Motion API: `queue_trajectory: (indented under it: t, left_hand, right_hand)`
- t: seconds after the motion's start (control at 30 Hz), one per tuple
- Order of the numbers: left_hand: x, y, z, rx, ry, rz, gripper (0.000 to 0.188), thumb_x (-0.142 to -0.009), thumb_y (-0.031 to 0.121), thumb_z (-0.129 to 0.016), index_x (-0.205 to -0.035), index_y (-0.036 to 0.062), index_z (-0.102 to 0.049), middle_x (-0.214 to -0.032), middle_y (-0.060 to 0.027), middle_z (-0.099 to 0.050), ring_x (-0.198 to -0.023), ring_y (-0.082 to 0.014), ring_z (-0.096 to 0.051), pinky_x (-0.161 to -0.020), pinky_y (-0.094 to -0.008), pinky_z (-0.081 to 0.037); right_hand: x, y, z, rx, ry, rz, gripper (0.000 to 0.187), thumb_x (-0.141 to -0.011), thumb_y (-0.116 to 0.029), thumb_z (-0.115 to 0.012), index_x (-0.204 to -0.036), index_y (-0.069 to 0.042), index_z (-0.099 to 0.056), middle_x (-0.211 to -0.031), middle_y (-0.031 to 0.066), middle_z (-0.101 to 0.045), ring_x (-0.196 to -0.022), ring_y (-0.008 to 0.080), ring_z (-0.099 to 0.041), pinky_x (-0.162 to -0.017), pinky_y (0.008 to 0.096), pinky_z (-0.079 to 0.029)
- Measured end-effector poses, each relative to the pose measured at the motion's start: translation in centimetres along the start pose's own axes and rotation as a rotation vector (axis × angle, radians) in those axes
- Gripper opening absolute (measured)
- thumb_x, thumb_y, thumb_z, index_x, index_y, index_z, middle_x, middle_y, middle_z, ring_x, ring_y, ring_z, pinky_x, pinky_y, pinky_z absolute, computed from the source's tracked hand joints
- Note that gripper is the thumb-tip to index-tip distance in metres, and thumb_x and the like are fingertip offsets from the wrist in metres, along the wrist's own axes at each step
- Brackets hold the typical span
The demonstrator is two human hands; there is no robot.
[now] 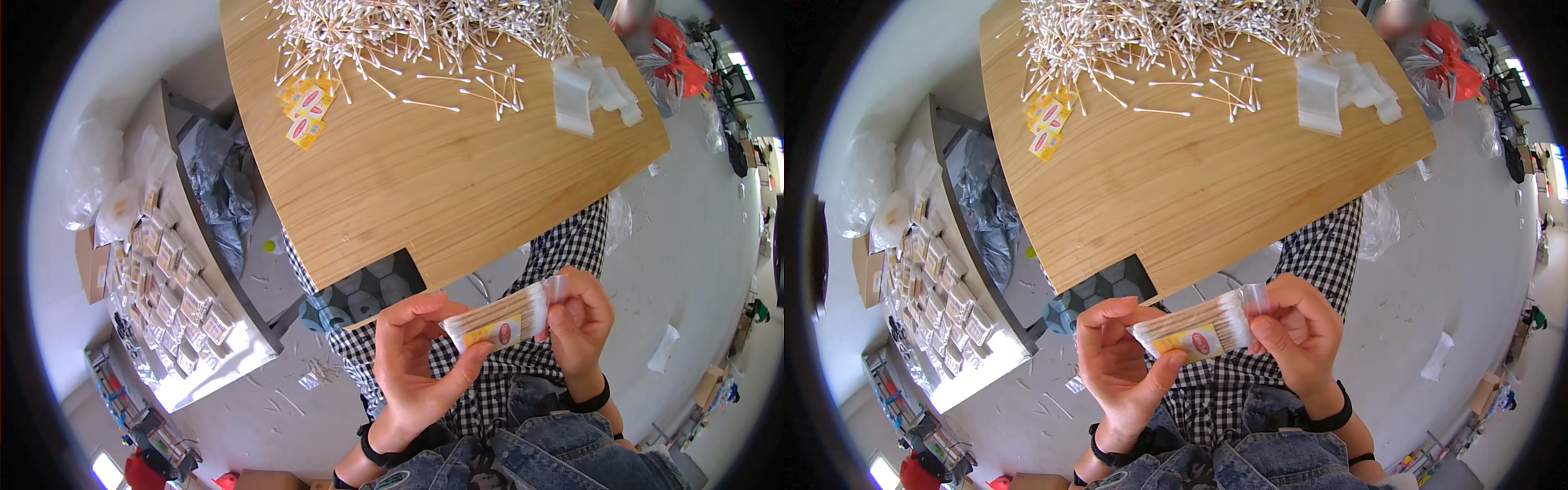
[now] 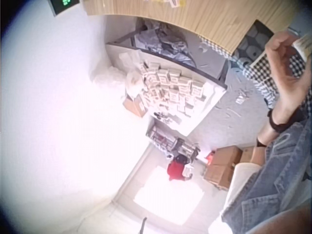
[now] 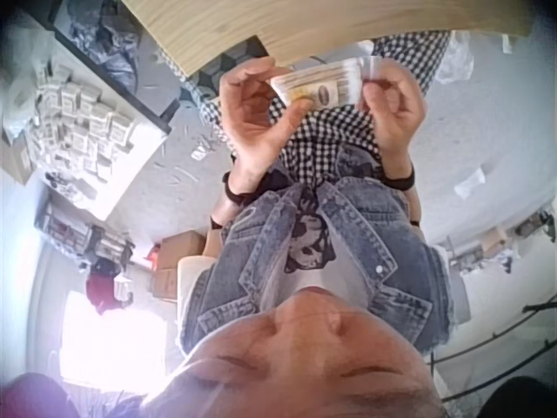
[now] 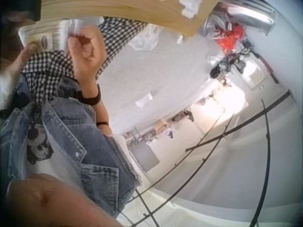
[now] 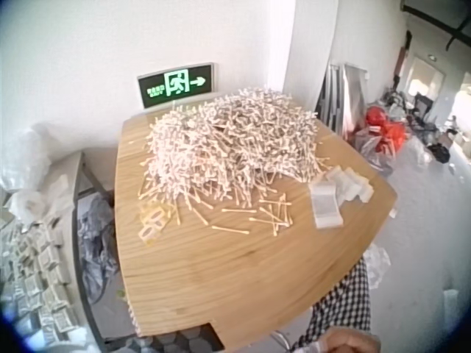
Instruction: Sorting a large pile of cotton swabs and placing them into a small plastic bag.
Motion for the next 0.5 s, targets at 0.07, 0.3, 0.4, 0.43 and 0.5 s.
queue_trajectory:
  t: [0.07, 0.3, 0.4, 0.43, 0.5]
  left_hand:
    - [0.04, -0.04, 0.08, 0.000, 0.014, 0.016, 0.061, -0.076, -0.006, -0.077, -0.125, -0.0002, -0.041, -0.105, -0.0141, -0.063, -0.096, -0.0186, -0.064, -0.084, -0.0293, -0.051]
    - [0.07, 0.08, 0.37, 0.007, 0.038, -0.027, 0.058, -0.077, -0.005, -0.077, -0.121, 0.0007, -0.040, -0.108, -0.0159, -0.062, -0.097, -0.0206, -0.064, -0.083, -0.0311, -0.052]
    - [0.06, 0.20, 0.42, -0.008, 0.029, -0.047, 0.056, -0.077, -0.005, -0.076, -0.119, 0.0008, -0.040, -0.109, -0.0172, -0.061, -0.098, -0.0222, -0.065, -0.085, -0.0325, -0.053]
    - [0.06, 0.14, 0.37, -0.006, 0.027, -0.047, 0.056, -0.077, -0.005, -0.076, -0.119, 0.0008, -0.040, -0.109, -0.0172, -0.061, -0.098, -0.0222, -0.065, -0.085, -0.0325, -0.053]
    - [0.10, 0.03, 0.45, 0.001, 0.032, -0.049, 0.054, -0.077, -0.006, -0.075, -0.118, 0.0009, -0.040, -0.109, -0.0178, -0.061, -0.099, -0.0230, -0.065, -0.087, -0.0336, -0.052]
  right_hand:
    - [0.04, 0.14, -0.04, -0.020, 0.004, -0.012, 0.014, -0.090, -0.002, -0.064, -0.100, 0.007, -0.059, -0.089, 0.0105, -0.058, -0.064, 0.0104, -0.056, -0.052, 0.0209, -0.047]
    - [0.20, -0.27, -0.41, -0.027, -0.044, 0.042, 0.013, -0.090, 0.003, -0.062, -0.101, 0.008, -0.058, -0.090, 0.0128, -0.058, -0.067, 0.0121, -0.058, -0.055, 0.0209, -0.047]
    - [0.31, -0.55, -0.57, -0.012, -0.067, 0.063, 0.013, -0.089, 0.005, -0.062, -0.102, 0.009, -0.058, -0.091, 0.0136, -0.058, -0.069, 0.0128, -0.058, -0.055, 0.0214, -0.047]
    - [0.35, -0.62, -0.61, -0.010, -0.065, 0.064, 0.013, -0.089, 0.005, -0.062, -0.102, 0.009, -0.058, -0.091, 0.0136, -0.058, -0.069, 0.0128, -0.058, -0.055, 0.0214, -0.047]
    - [0.41, -0.71, -0.53, -0.024, -0.039, 0.058, 0.015, -0.087, 0.005, -0.065, -0.100, 0.008, -0.059, -0.091, 0.0138, -0.058, -0.070, 0.0128, -0.057, -0.056, 0.0221, -0.046]
Point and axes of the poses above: each hand's wrist, its own x-axis away from the middle knuckle, its own z-axis out of the back of the hand, y = z × x, the point moved 10 cm from there along -x, towards the middle knuckle
